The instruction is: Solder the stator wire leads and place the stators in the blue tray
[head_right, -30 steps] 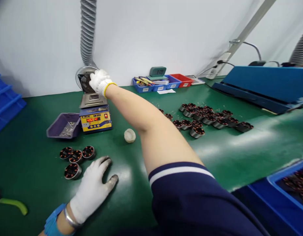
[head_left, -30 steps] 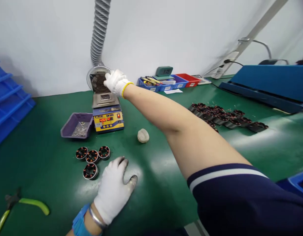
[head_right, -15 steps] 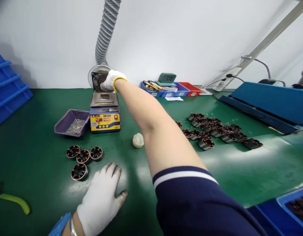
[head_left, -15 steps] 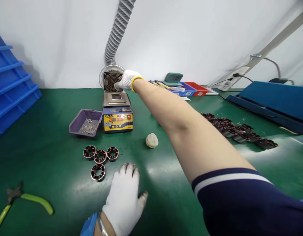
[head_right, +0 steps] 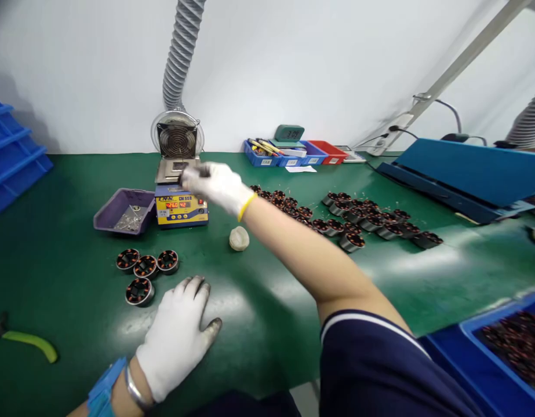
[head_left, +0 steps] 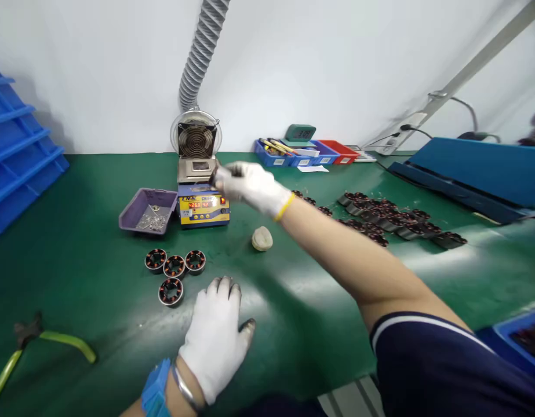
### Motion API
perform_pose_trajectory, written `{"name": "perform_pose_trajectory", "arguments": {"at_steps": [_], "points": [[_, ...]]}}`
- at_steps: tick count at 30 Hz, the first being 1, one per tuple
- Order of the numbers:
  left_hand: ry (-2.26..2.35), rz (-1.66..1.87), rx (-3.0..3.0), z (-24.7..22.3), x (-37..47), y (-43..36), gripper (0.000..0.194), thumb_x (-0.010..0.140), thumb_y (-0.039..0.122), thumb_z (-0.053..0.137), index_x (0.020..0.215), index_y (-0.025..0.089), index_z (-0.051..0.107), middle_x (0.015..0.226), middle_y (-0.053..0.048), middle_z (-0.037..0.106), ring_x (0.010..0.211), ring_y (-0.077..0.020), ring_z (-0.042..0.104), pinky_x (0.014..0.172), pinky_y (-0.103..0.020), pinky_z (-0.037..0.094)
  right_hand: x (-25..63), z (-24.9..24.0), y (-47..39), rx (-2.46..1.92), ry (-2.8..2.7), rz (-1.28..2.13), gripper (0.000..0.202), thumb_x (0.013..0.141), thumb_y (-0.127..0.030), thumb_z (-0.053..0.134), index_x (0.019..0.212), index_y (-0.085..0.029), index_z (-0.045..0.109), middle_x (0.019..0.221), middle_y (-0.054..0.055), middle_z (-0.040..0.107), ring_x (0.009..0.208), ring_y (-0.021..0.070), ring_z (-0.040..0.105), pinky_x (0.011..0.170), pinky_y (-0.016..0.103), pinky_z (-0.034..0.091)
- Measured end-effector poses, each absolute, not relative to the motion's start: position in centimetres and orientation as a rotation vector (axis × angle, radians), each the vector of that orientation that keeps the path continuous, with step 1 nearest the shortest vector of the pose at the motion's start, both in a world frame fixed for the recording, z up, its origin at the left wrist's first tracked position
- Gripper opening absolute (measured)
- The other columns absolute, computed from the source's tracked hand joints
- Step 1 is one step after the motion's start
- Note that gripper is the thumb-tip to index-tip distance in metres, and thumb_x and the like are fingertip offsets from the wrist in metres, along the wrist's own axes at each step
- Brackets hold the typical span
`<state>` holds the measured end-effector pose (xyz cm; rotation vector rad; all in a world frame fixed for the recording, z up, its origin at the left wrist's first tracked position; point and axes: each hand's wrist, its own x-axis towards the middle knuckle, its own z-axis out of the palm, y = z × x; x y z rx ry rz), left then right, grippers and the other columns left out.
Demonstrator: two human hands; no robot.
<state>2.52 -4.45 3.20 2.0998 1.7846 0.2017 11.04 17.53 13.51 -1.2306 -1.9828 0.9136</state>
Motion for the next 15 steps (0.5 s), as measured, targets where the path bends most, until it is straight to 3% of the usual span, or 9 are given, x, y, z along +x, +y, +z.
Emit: {"name": "perform_pose_trajectory", "arguments": {"at_steps": [4,6,10,15], "points": [[1.630,0.177,2.139,2.8,3.3,-5.5,0.060,0.089,0.036,0.060,0.143,0.011,0.057,0.153,-0.021,0.050,0.143,-0.0392,0.043,0.116,-0.054,0.037,13.9,5.7,9.1,-1.269,-2.003,1.092,0.056,0.065,-0.024,0.078,0.118,-0.019,0.063,0.097,0.002,0.072,0.085,0.0177,0.069,0.080,0.033,0.059],[1.560,0.178,2.152,2.5,3.7,-5.9,0.061,0.085,0.036,0.064,0.141,0.013,0.059,0.149,-0.019,0.054,0.140,-0.0391,0.046,0.117,-0.055,0.035,14.0,3.2,6.5,-1.346,-2.073,1.066,0.062,0.060,-0.025,0.080,0.119,-0.020,0.063,0.104,0.004,0.072,0.092,0.0212,0.070,0.084,0.036,0.059],[1.521,0.202,2.156,1.6,4.3,-6.2,0.059,0.080,0.036,0.068,0.137,0.019,0.062,0.142,-0.017,0.060,0.133,-0.0384,0.052,0.115,-0.055,0.037,13.3,2.4,5.0,-1.224,-2.430,0.921,0.060,0.065,-0.043,0.084,0.118,-0.022,0.066,0.113,0.007,0.071,0.105,0.0289,0.068,0.089,0.042,0.057],[1.808,0.304,2.136,-0.5,4.4,-5.7,0.066,0.081,0.040,0.064,0.139,0.008,0.058,0.148,-0.025,0.053,0.142,-0.0437,0.044,0.116,-0.058,0.037,15.5,6.3,8.2,-0.950,-2.430,0.756,0.089,0.072,-0.067,0.078,0.144,-0.022,0.050,0.142,0.010,0.059,0.128,0.0286,0.059,0.105,0.041,0.051]]}}
